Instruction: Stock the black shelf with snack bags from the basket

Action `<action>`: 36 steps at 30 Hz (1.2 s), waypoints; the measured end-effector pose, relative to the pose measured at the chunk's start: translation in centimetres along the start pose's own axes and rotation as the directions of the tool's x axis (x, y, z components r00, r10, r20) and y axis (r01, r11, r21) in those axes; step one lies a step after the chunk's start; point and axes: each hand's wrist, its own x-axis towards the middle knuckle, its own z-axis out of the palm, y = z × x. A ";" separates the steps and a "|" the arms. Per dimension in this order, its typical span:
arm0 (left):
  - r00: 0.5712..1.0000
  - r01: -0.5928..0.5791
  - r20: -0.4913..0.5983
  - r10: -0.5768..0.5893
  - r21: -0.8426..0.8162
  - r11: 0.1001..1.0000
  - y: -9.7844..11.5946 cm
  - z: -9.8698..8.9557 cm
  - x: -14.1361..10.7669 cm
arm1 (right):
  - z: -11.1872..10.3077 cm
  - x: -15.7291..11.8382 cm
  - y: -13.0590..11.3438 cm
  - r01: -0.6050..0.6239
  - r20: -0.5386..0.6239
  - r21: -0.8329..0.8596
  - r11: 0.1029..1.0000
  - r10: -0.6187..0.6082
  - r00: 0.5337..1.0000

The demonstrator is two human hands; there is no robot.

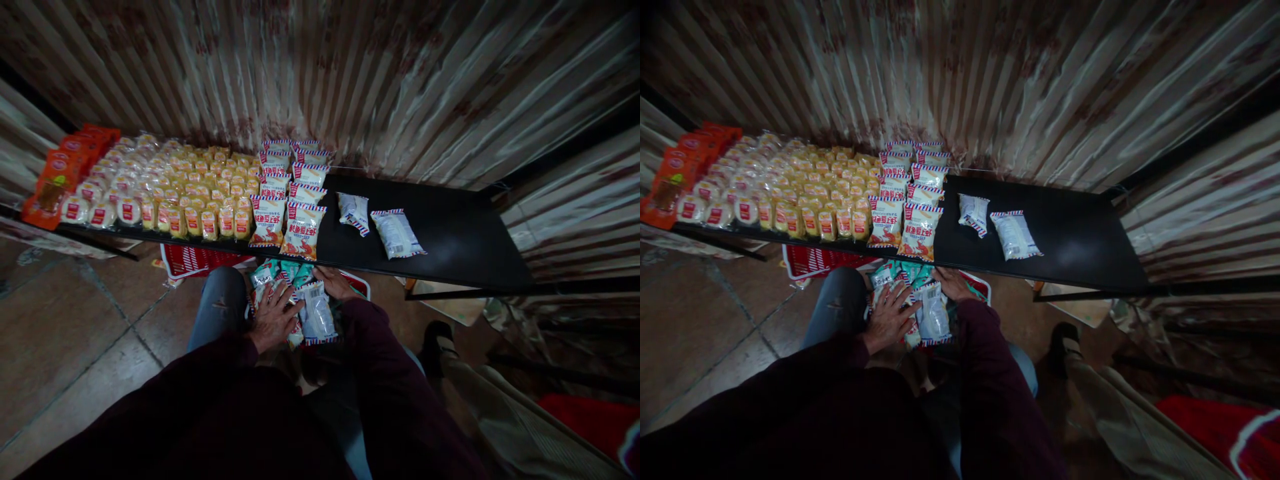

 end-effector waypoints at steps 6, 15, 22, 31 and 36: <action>1.000 -0.015 0.003 0.015 -0.008 1.000 0.0 0.1 0.0 | -0.3 0.6 -0.8 0.048 0.091 -0.217 0.975 -0.029 0.995; 0.999 -0.039 -0.004 0.039 -0.015 0.999 -0.3 0.2 0.0 | -1.0 -1.5 -1.6 -0.140 0.021 -0.281 0.949 0.152 0.988; 0.999 -0.046 0.013 0.047 -0.030 0.998 -0.4 0.1 -0.2 | -0.4 -1.2 -1.9 -0.305 -0.031 -0.303 0.903 0.310 0.950; 0.998 -0.057 -0.004 0.057 -0.043 0.997 -0.3 0.1 -0.3 | -0.1 -1.9 -1.7 -0.355 -0.072 -0.270 0.895 0.349 0.934; 0.998 -0.061 0.004 0.061 -0.018 0.998 -0.4 0.5 -0.3 | 0.0 -1.9 -1.2 -0.339 -0.090 -0.226 0.913 0.326 0.941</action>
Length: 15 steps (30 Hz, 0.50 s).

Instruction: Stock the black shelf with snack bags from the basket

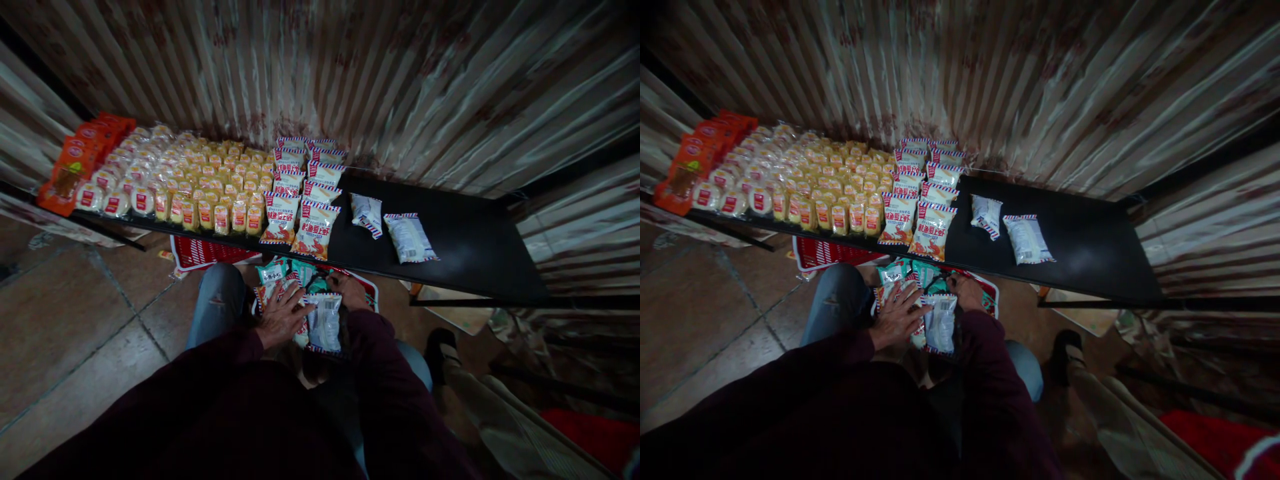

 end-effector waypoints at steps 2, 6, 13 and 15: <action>1.000 -0.006 0.000 0.006 0.007 1.000 0.0 0.1 0.0 | 0.1 -0.1 0.2 0.029 -0.021 0.029 0.999 -0.029 0.999; 1.000 0.014 0.004 -0.014 0.005 1.000 0.0 0.2 0.2 | 0.1 -0.8 0.9 0.105 -0.113 0.081 0.991 -0.096 0.989; 0.999 0.033 0.016 -0.033 -0.016 0.999 0.3 0.0 0.5 | 0.5 -6.3 1.5 0.244 -0.378 0.262 0.934 -0.134 0.916; 0.999 0.038 0.009 -0.038 -0.024 0.999 0.3 0.1 0.4 | 1.4 -8.3 0.7 0.276 -0.380 0.256 0.926 -0.166 0.910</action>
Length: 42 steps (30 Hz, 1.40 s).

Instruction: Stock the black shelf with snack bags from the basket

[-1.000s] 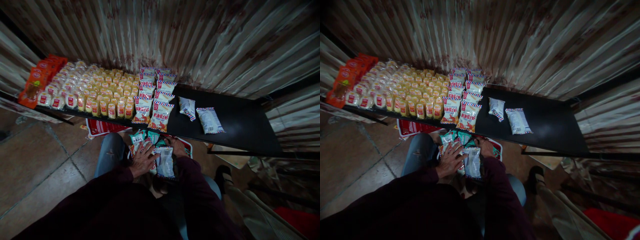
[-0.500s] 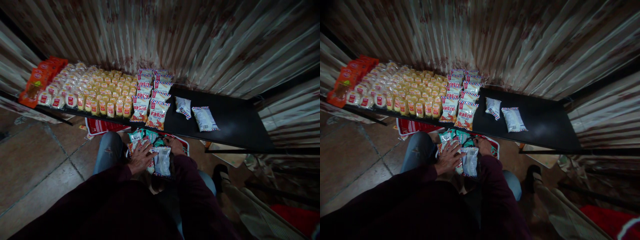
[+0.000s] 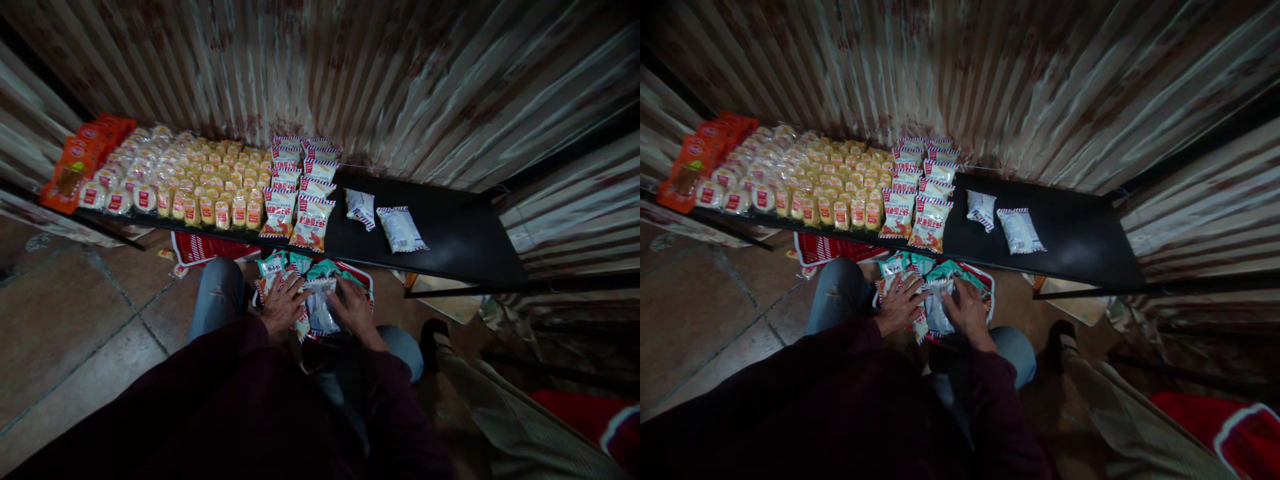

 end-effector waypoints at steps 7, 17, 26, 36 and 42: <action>0.985 0.098 -0.131 -0.109 -0.093 0.991 -0.6 0.5 -0.8 | 2.7 -3.1 -2.1 -0.164 -0.065 0.119 0.979 0.172 0.983; 0.906 0.367 -0.173 -0.387 -0.137 0.920 -0.4 0.7 -1.3 | 1.4 -1.1 -0.3 -0.227 -0.342 0.455 0.861 0.404 0.849; 0.831 0.515 -0.093 -0.549 -0.246 0.821 -1.3 0.5 -2.2 | 5.4 -2.6 -2.2 -0.093 -0.365 0.008 0.996 0.090 0.927; 0.842 0.488 -0.093 -0.532 -0.292 0.823 -2.0 0.6 -2.0 | 4.9 -6.3 -5.1 0.156 -0.209 -0.318 0.935 -0.229 0.951; 0.850 0.448 -0.131 -0.510 -0.330 0.831 -2.0 0.3 -2.0 | 7.0 -6.5 -5.0 0.146 -0.174 -0.364 0.920 -0.221 0.960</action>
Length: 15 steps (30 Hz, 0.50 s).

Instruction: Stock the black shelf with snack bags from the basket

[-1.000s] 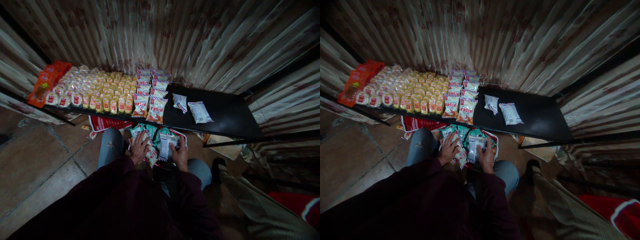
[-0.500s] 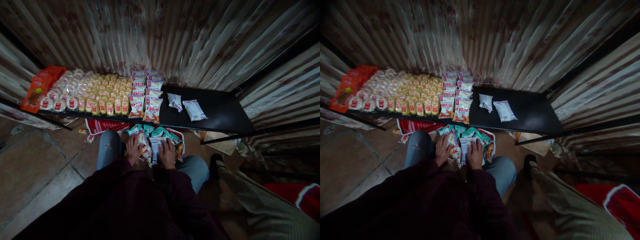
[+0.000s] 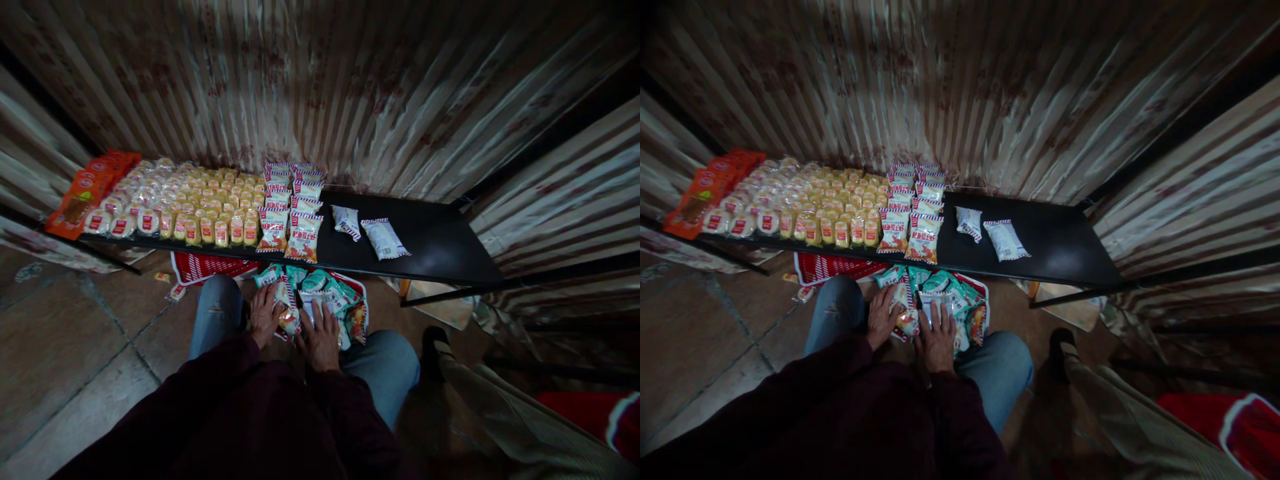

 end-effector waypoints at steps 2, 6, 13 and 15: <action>1.000 0.000 -0.005 0.000 -0.023 1.000 0.1 -0.3 0.1 | 0.4 0.4 0.1 -0.014 -0.036 0.001 1.000 0.014 0.999; 1.000 0.008 -0.023 -0.010 -0.071 0.997 0.7 -1.2 0.6 | 0.2 1.4 0.3 -0.028 -0.127 0.017 0.999 0.030 0.991; 0.995 0.044 -0.081 -0.064 -0.231 0.972 2.1 -1.5 1.8 | 0.2 2.3 0.3 -0.091 -0.164 0.005 0.996 0.091 0.982; 0.995 0.084 -0.028 -0.092 -0.218 0.972 2.1 -1.2 2.0 | 0.6 2.2 0.4 -0.075 -0.140 0.006 0.997 0.075 0.987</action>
